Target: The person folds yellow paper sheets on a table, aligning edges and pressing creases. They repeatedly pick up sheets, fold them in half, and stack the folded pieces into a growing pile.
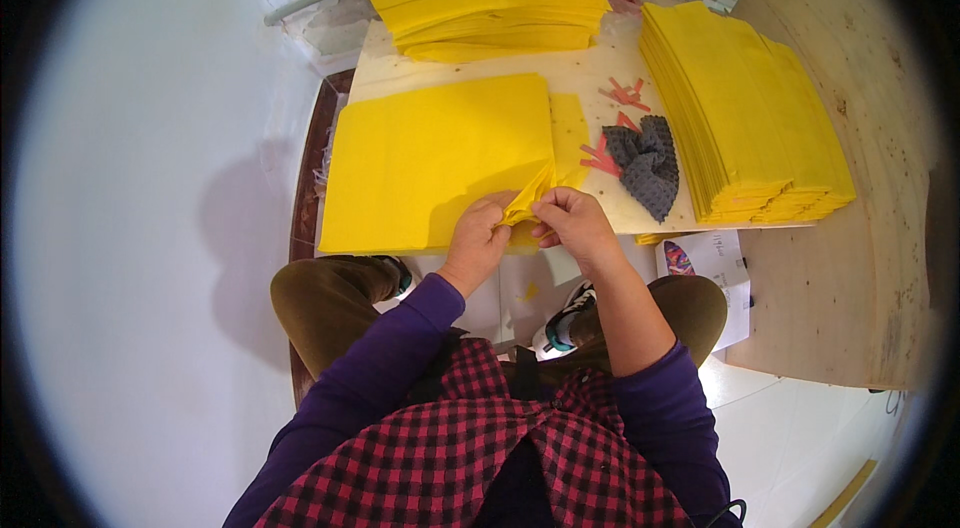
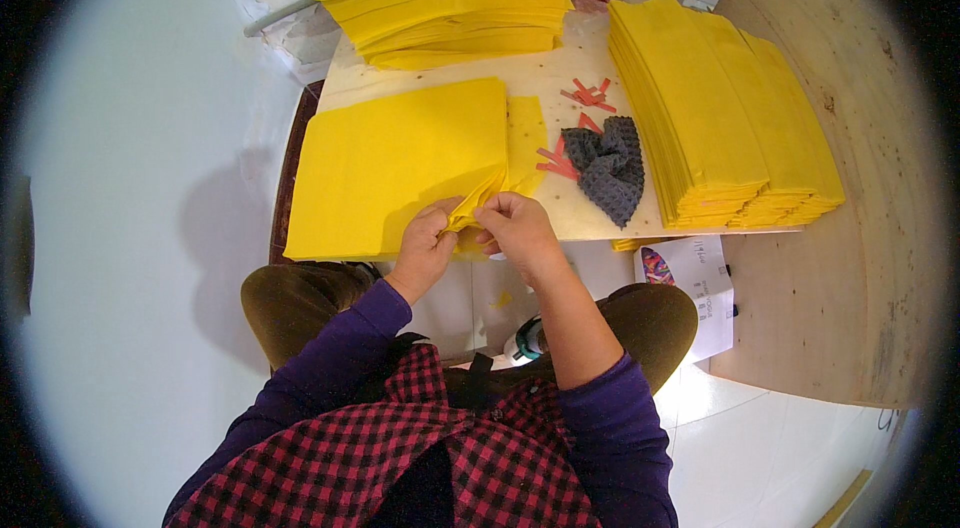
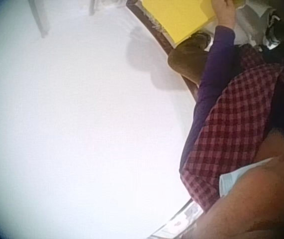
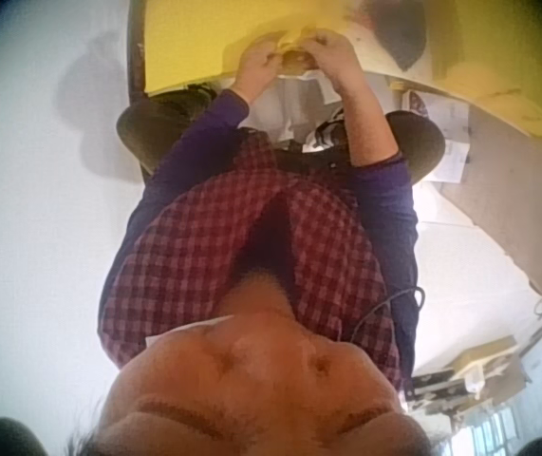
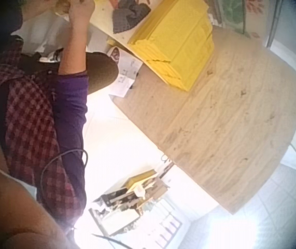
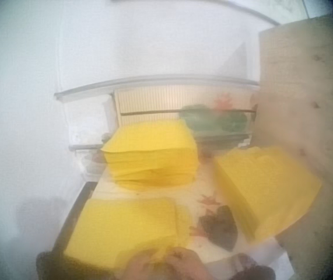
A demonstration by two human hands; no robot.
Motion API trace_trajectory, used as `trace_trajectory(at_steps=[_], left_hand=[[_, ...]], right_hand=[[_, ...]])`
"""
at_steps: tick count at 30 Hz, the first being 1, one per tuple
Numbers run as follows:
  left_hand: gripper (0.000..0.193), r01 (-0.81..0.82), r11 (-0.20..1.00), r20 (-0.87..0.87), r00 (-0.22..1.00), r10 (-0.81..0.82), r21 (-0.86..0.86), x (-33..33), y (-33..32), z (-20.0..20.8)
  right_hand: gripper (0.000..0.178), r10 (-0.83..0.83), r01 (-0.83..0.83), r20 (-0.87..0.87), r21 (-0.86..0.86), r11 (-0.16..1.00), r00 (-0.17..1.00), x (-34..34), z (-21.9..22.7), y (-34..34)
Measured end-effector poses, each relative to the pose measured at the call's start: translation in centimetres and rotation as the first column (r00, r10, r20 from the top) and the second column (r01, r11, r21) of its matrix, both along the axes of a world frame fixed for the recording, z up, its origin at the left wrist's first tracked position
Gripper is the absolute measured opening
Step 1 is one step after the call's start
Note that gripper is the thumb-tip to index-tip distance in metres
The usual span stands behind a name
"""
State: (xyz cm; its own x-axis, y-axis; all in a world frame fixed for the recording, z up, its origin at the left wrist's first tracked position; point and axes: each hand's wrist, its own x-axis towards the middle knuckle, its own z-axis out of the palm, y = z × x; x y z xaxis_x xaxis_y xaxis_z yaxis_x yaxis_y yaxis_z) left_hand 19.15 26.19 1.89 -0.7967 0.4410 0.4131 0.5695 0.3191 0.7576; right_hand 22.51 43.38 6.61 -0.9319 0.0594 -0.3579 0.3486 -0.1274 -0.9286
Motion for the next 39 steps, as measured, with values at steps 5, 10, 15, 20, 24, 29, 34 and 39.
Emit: trace_trajectory(at_steps=[5, 10, 15, 20, 24, 29, 34, 39], left_hand=[[0.036, 0.004, 1.000, 0.011, 1.000, -0.004, -0.006, 0.0, 0.0, 0.0], [0.034, 0.019, 1.000, -0.001, 1.000, -0.020, -0.004, -0.2, -0.1, -0.4], [0.033, 0.008, 1.000, 0.030, 1.000, -0.007, -0.002, -0.2, 0.0, -0.4], [0.029, -0.003, 1.000, 0.019, 1.000, 0.003, -0.010, -0.2, 0.0, -0.5], [0.020, -0.011, 1.000, 0.021, 1.000, 0.011, -0.013, -0.3, 0.0, -0.6], [0.016, -0.023, 1.000, 0.022, 0.999, 0.023, -0.005, -0.3, 0.1, -0.7], [0.018, -0.031, 1.000, -0.025, 0.999, 0.030, -0.002, -0.3, 0.1, -0.7], [0.024, -0.025, 1.000, -0.002, 1.000, 0.025, 0.003, -0.3, 0.1, -0.7]], right_hand=[[0.014, -0.006, 0.005, -0.016, -0.023, 1.000, 1.000, -0.1, -0.2, -0.1], [0.015, -0.015, 0.015, -0.014, -0.001, 1.000, 1.000, 0.2, -0.3, -0.1], [0.014, -0.045, 0.045, 0.000, -0.062, 0.997, 0.999, 0.5, -0.4, 0.3], [0.014, -0.019, 0.018, -0.034, -0.022, 1.000, 0.999, 0.3, -0.2, 0.6], [0.014, 0.008, -0.005, -0.086, 0.044, 0.999, 0.996, 0.0, 0.2, 0.5], [0.015, 0.023, 0.003, -0.138, 0.184, 0.983, 0.990, -0.3, 0.2, 0.6], [0.020, 0.053, 0.045, -0.282, 0.330, 0.943, 0.958, -0.3, -0.9, 0.5], [0.023, 0.110, 0.072, -0.394, 0.419, 0.905, 0.913, -0.5, -1.6, 0.4]])
